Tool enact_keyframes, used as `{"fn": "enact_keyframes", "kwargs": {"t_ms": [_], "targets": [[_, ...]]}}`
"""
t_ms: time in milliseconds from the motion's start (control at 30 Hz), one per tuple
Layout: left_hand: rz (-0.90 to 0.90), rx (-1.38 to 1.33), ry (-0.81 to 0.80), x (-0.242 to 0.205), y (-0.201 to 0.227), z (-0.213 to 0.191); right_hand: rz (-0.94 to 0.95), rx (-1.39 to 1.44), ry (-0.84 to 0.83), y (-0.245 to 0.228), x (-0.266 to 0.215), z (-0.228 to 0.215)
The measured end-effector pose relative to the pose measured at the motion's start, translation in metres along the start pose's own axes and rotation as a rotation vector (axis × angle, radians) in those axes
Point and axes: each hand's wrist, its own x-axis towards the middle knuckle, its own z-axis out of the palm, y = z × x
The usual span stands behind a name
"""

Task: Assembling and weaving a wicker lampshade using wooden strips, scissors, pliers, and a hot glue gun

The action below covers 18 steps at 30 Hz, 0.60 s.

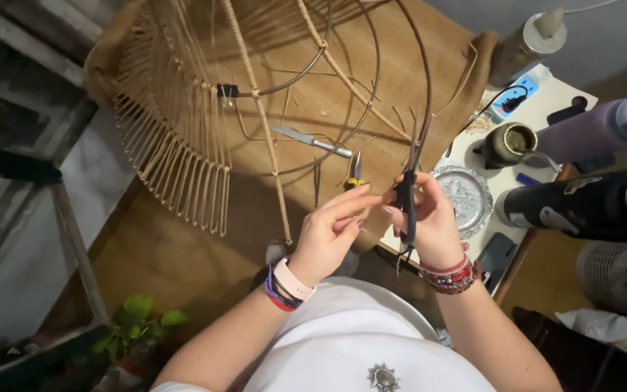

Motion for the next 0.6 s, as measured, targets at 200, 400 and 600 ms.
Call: {"fn": "enact_keyframes", "kwargs": {"t_ms": [200, 400, 600], "targets": [[0.051, 0.087, 0.056, -0.03, 0.011, -0.026, -0.058, -0.161, 0.066, -0.013, -0.036, 0.042], [-0.016, -0.051, 0.039, -0.06, 0.001, -0.062, -0.082, -0.037, 0.236, 0.01, -0.053, 0.091], [0.08, -0.053, 0.004, -0.09, 0.011, -0.112, -0.12, 0.156, 0.356, 0.032, -0.066, 0.143]]}}
